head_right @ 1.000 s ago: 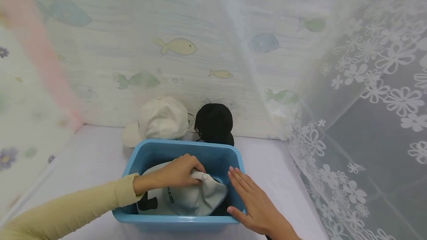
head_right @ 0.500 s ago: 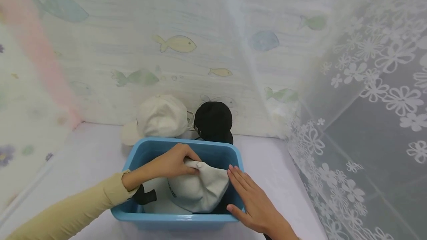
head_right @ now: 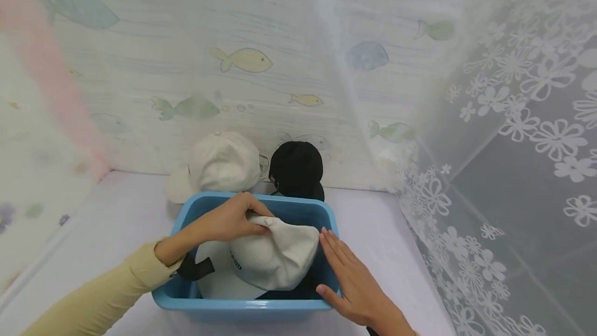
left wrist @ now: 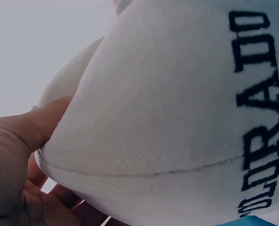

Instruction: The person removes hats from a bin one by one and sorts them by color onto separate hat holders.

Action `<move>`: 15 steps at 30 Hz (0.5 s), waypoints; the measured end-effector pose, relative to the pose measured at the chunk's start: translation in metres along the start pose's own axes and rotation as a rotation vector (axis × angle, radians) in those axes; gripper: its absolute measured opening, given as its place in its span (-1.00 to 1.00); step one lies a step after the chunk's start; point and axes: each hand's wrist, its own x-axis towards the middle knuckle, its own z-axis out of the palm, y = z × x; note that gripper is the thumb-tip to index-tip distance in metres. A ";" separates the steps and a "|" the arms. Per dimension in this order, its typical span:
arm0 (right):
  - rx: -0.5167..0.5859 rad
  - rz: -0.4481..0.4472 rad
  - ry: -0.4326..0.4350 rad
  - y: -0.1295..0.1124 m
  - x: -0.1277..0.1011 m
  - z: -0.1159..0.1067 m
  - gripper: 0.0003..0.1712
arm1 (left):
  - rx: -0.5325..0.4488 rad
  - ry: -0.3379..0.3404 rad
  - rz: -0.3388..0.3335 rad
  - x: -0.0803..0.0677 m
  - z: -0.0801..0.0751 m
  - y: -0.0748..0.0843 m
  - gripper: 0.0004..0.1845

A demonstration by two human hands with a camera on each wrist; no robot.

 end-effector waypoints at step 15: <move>0.040 0.014 0.033 0.003 -0.002 0.004 0.01 | -0.037 0.013 0.113 -0.013 -0.040 0.025 -0.83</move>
